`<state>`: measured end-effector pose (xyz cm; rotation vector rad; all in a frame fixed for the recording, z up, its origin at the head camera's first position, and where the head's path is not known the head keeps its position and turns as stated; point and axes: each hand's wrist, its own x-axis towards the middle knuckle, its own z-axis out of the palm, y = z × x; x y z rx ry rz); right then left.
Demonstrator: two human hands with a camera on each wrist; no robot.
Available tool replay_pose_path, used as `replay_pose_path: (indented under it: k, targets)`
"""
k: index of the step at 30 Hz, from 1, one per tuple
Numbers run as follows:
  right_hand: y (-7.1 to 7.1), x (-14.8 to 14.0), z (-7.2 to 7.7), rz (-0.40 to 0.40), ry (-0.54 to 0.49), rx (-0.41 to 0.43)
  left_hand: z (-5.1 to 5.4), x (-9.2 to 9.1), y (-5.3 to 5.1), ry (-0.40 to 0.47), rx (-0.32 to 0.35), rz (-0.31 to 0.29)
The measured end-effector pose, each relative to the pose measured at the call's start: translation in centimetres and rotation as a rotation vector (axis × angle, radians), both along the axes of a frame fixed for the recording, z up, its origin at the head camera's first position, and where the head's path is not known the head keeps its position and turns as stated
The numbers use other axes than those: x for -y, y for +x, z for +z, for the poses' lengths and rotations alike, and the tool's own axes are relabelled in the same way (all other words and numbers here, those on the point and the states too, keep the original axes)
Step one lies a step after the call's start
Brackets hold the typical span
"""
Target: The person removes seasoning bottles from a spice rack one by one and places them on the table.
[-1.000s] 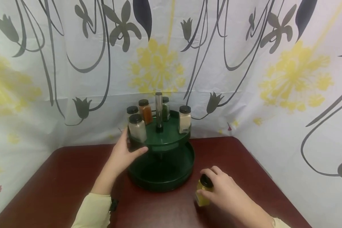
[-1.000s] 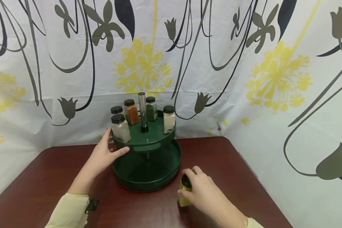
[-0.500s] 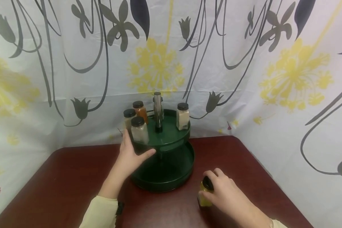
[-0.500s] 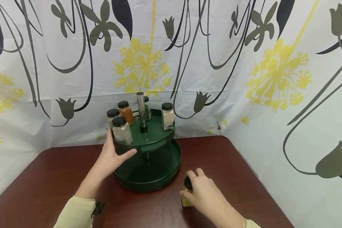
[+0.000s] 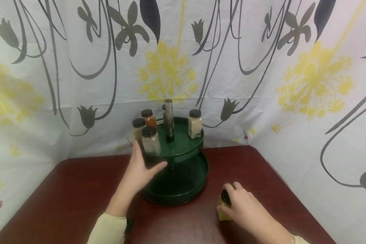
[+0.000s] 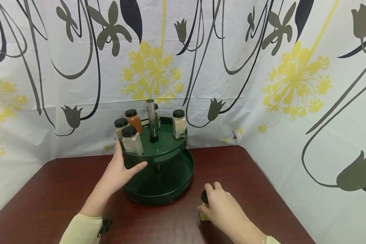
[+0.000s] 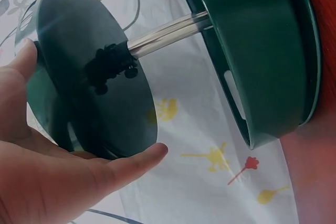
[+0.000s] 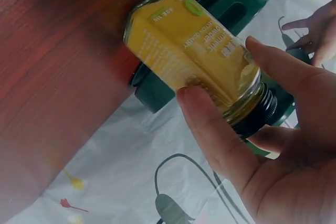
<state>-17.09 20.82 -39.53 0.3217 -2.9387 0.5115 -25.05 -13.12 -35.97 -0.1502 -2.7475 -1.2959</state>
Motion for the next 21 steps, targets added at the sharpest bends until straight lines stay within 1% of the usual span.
replay_pose_path:
  k: [3,8,15,21]
  targets:
    - [0.0,-0.1,0.0,0.005,0.021,0.002,-0.1,-0.1,0.0,-0.006,0.006,0.004]
    - [-0.2,0.0,0.4,0.005,0.063,0.029,0.0,-0.3,0.3,-0.029,0.011,0.007]
    - [-0.1,0.1,0.8,0.006,0.14,0.012,0.4,-0.6,0.9,-0.069,0.033,-0.008]
    - [-0.2,0.3,1.0,0.017,0.184,-0.012,0.8,-0.9,1.6,-0.075,0.048,-0.011]
